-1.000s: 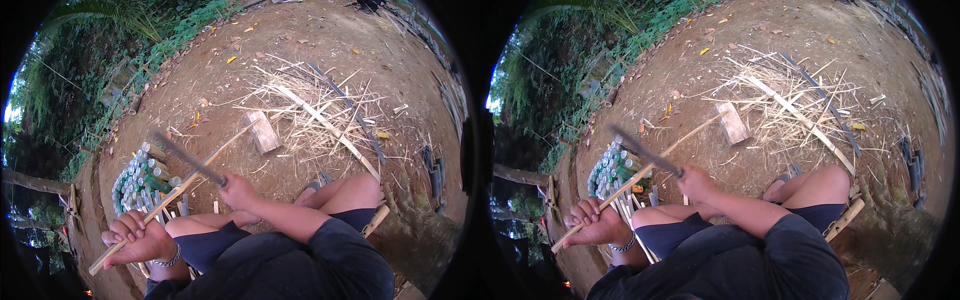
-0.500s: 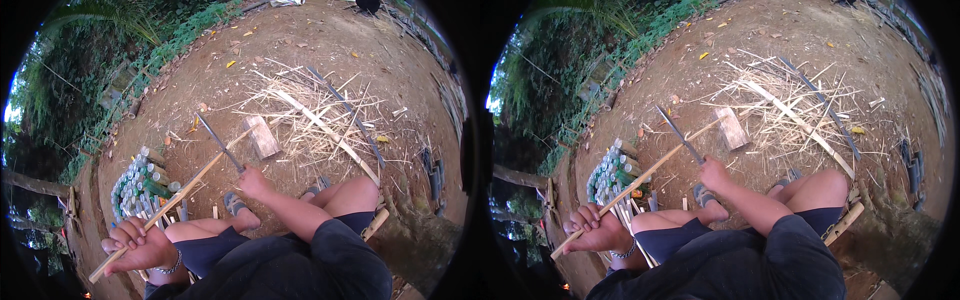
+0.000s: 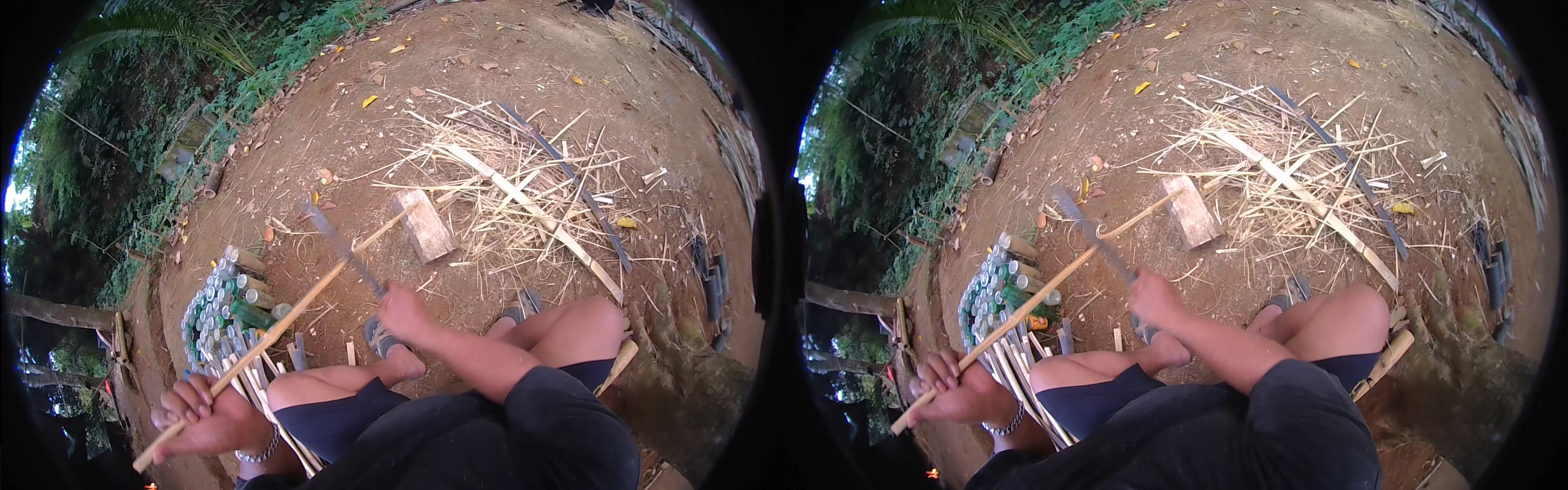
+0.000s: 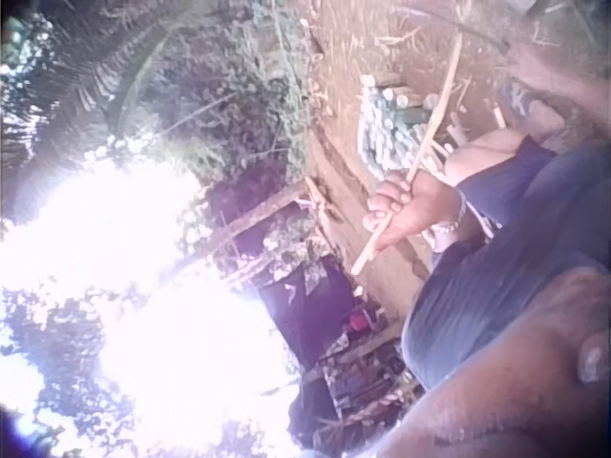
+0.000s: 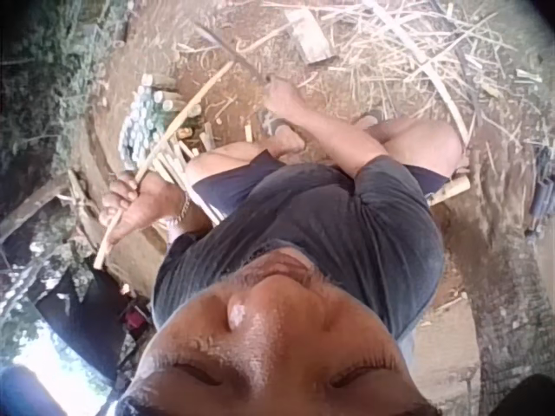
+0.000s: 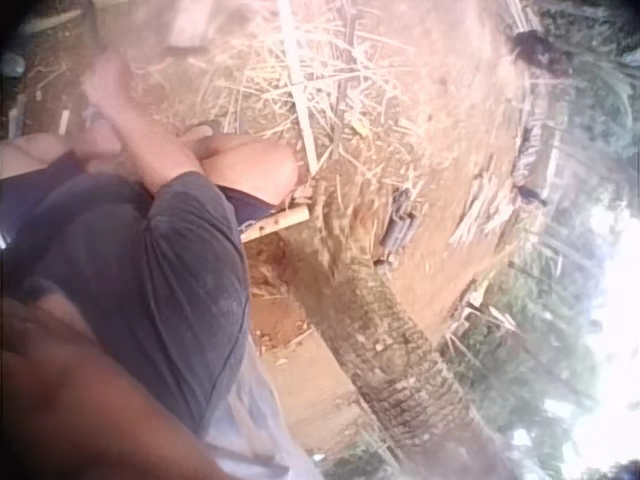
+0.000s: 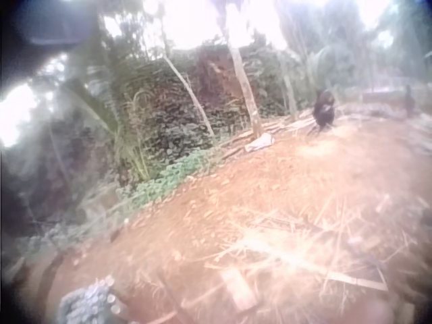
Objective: The person uses a knife to shave and smooth the edges of long strips of bamboo, resting the bamboo on a wooden block while working.
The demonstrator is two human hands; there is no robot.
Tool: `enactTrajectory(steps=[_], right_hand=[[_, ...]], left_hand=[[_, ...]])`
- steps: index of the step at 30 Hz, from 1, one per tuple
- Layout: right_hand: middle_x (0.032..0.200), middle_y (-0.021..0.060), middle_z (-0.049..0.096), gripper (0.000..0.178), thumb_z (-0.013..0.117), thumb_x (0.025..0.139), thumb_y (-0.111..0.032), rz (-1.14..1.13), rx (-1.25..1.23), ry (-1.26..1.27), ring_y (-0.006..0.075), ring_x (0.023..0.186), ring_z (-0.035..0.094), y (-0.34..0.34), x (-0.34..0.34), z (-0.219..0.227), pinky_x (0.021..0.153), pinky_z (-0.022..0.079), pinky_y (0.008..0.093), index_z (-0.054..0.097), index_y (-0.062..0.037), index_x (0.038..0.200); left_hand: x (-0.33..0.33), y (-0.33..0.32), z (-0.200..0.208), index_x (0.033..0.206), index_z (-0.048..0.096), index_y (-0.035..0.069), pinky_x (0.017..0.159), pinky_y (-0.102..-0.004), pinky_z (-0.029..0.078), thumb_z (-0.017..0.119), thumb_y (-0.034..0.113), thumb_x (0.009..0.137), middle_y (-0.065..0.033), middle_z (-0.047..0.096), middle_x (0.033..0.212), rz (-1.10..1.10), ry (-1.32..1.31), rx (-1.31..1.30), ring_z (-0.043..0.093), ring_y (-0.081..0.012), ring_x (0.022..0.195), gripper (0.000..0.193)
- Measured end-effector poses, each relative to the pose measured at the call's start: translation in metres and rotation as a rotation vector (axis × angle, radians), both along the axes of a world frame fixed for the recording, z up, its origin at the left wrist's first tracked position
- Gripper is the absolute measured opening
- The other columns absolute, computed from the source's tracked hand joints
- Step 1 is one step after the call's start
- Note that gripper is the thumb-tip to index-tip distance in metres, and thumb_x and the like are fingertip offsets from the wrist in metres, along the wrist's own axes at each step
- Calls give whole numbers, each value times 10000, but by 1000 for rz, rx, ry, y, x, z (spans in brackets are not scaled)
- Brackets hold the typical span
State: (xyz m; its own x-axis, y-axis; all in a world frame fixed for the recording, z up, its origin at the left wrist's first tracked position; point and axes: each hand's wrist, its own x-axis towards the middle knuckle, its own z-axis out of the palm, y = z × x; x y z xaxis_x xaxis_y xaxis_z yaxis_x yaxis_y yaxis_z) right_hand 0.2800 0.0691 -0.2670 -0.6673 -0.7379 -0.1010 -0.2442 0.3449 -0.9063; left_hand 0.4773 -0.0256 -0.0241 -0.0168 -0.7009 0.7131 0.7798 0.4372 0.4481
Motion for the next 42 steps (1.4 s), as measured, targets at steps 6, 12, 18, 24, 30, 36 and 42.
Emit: enactTrajectory(steps=[6,12,18,24,30,36,42], right_hand=[[855,230,670,238,573,822,-124,-67,11,89,391,812,663,-8,-36,-46,721,520,476,613,16,1010],[848,223,669,250,568,843,-143,-256,164,-228,398,833,659,-8,-71,-93,769,516,473,611,25,1023],[937,265,663,288,584,820,-149,-106,179,33,401,919,657,-29,-76,-78,812,523,458,615,1,1064],[968,254,664,273,560,873,-191,-344,319,-133,395,952,651,-37,-135,-165,837,511,468,616,5,1055],[976,216,679,253,598,853,-203,52,590,166,372,924,663,0,-156,-208,806,523,440,653,-8,1005],[693,101,600,167,632,807,-71,-180,180,-789,286,579,583,-11,-175,-229,581,517,494,649,-35,969],[811,212,651,258,628,776,-94,-403,35,-346,342,739,648,-16,-86,-161,674,517,450,620,33,1001]], left_hand=[[-5,-7,7,766,523,97,432,-206,305,596,626,854,33,382,555,-104,-7,-36,366,-75,463,542],[-6,-21,14,747,510,98,435,-194,328,607,607,857,33,408,560,-93,-31,-23,382,-65,466,530],[-14,-44,24,667,480,102,448,-192,334,635,633,805,29,380,568,15,-39,40,369,-75,482,570],[-12,-62,28,689,489,80,441,-192,365,527,624,888,20,376,557,-7,-78,28,381,-80,480,580],[-14,-66,34,693,493,77,430,-195,350,425,655,921,13,371,551,-3,-64,64,374,-93,463,625],[-23,-60,32,742,451,116,433,-177,345,611,583,868,38,399,537,-167,-40,-49,382,-55,456,509],[-38,-40,30,735,408,133,426,-159,351,617,591,862,66,421,509,-343,-55,-235,416,-30,397,519]])
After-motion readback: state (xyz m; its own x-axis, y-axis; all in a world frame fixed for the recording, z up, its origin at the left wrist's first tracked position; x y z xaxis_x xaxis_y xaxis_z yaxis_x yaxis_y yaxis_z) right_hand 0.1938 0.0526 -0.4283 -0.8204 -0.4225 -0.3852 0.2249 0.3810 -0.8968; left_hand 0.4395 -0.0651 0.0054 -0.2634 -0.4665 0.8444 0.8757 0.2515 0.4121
